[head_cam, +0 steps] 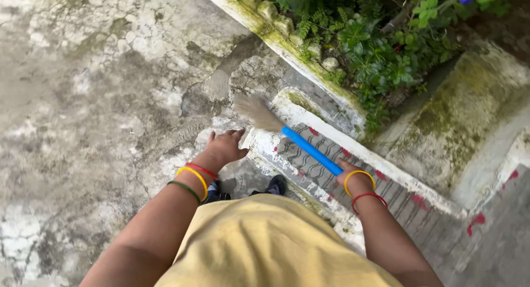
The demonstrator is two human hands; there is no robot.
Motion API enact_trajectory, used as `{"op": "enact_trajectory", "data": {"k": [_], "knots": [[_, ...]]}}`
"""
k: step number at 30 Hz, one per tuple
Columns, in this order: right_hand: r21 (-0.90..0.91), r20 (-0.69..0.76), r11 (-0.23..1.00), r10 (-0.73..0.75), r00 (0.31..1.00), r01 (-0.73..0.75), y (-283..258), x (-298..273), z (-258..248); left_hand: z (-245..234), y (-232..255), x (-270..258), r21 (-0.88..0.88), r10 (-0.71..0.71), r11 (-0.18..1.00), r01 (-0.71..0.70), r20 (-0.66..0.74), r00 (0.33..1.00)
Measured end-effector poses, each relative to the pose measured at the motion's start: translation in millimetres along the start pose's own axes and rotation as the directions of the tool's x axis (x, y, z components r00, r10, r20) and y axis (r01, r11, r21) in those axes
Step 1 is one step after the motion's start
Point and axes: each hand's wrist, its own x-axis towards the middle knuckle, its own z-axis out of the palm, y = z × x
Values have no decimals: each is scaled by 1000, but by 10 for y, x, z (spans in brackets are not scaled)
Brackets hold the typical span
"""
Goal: The person sweeps the concrete floor and a small ledge outside using a short broom held by hand.
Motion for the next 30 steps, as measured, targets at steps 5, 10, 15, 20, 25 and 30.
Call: {"op": "enact_trajectory", "data": {"k": [5,10,15,20,25,30], "knots": [[224,4,972,66,998,-65,635,241,-324,47,41,-134,-57,-85,995,84,-15,996],[492,226,817,212,951,-299,614,716,-656,186,84,-298,-166,-190,969,185,-10,982],[405,368,835,226,902,-374,-94,1112,-514,405,74,-450,-182,-270,947,263,-9,963],[265,318,961,-12,948,-77,-1029,703,129,455,-70,-532,-258,-325,914,312,-8,946],[-37,453,999,-4,891,23,-1927,434,188,452,-249,-627,-262,-360,901,346,-3,933],[340,276,935,-205,939,104,-1568,253,29,334,-594,-601,-307,-362,893,329,-56,931]]}}
